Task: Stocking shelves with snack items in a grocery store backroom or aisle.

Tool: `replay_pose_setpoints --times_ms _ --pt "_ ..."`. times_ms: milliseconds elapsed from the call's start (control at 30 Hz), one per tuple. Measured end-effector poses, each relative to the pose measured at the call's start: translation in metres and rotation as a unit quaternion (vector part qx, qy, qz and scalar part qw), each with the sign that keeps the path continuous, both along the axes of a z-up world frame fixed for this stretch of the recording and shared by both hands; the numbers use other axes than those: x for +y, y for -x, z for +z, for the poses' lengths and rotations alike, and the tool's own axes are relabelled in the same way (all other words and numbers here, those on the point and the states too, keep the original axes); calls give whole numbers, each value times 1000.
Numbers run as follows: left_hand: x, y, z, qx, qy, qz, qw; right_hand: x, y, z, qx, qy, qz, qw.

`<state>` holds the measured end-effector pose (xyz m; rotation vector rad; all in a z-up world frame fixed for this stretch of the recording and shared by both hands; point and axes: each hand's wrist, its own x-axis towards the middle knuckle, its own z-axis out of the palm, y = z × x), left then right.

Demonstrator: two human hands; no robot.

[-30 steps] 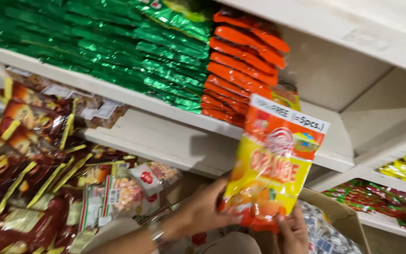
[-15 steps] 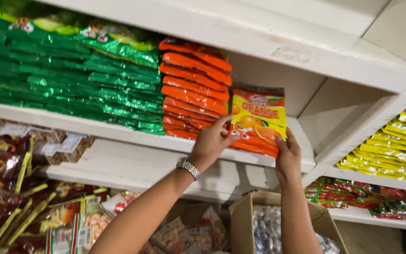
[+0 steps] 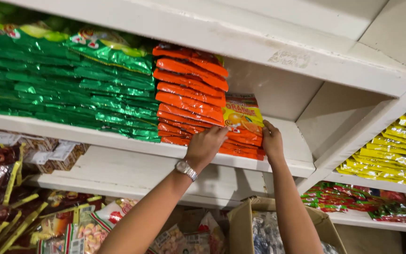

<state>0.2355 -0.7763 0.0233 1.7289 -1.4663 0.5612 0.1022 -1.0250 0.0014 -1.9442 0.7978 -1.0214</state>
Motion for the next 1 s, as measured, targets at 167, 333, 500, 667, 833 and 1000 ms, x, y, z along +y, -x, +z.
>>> replay_pose_setpoints --times_ms 167,333,500,667,833,1000 --pt "-9 4 2 -98 4 86 991 -14 -2 -17 46 281 -61 957" --pt "-7 9 0 -106 3 99 989 -37 -2 -24 84 264 -35 960" --pt "27 24 0 -129 42 103 985 41 15 18 57 129 -11 990" --pt "87 31 -8 28 17 10 999 167 7 16 -173 321 -6 931" --pt "221 48 8 93 10 42 995 297 -17 35 -174 290 168 926" --pt "377 89 -1 186 0 177 967 369 -40 -3 -144 152 439 874"
